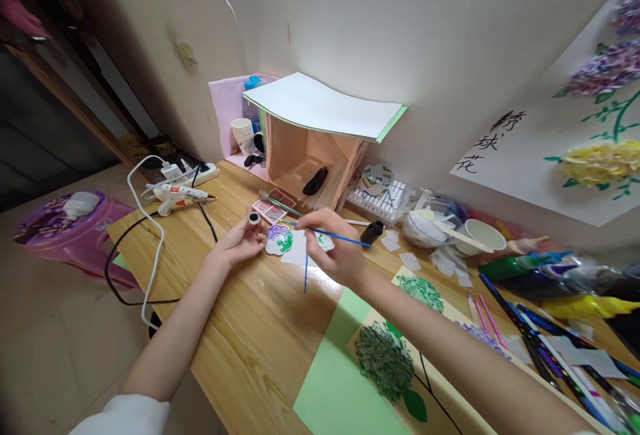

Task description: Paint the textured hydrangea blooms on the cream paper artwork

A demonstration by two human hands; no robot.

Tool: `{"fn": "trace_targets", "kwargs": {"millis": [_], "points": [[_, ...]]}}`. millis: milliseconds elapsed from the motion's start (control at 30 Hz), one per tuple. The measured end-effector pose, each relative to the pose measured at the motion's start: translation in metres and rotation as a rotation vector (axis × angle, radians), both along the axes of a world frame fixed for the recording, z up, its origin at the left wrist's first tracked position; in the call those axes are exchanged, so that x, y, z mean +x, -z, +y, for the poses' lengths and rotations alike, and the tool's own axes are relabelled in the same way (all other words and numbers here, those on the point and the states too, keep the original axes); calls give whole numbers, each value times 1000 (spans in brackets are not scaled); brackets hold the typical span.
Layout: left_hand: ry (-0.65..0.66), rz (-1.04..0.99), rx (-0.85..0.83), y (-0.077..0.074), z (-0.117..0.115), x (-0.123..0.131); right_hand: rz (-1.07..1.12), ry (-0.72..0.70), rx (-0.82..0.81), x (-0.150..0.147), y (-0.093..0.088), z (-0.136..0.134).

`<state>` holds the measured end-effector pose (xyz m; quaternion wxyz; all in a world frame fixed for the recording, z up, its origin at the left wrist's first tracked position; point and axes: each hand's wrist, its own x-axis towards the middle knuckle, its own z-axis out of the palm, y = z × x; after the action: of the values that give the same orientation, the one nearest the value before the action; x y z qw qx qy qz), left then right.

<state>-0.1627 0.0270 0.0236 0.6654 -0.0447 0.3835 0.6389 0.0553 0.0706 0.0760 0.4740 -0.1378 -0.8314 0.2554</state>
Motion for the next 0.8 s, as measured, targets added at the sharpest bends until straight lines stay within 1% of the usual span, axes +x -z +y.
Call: {"fn": "trace_targets", "kwargs": {"millis": [67,167,233,333,633,733,800], "points": [[14,-19,1,1,-1,2,-44,-68,92,-13,0,0],[28,-47,-6,4,-1,3,-74,-141,234,-27,7,2],[33,-58,-9,6,0,3,-98,-153,314,-32,13,3],[35,-62,-8,6,0,3,-143,-147,385,-37,18,4],[37,-47,-9,4,-1,4,-185,-115,444,-47,13,7],[33,-43,-5,4,-1,5,-204,-100,432,-48,15,7],[29,-41,-5,4,-1,5,-202,-100,393,-49,16,6]]}}
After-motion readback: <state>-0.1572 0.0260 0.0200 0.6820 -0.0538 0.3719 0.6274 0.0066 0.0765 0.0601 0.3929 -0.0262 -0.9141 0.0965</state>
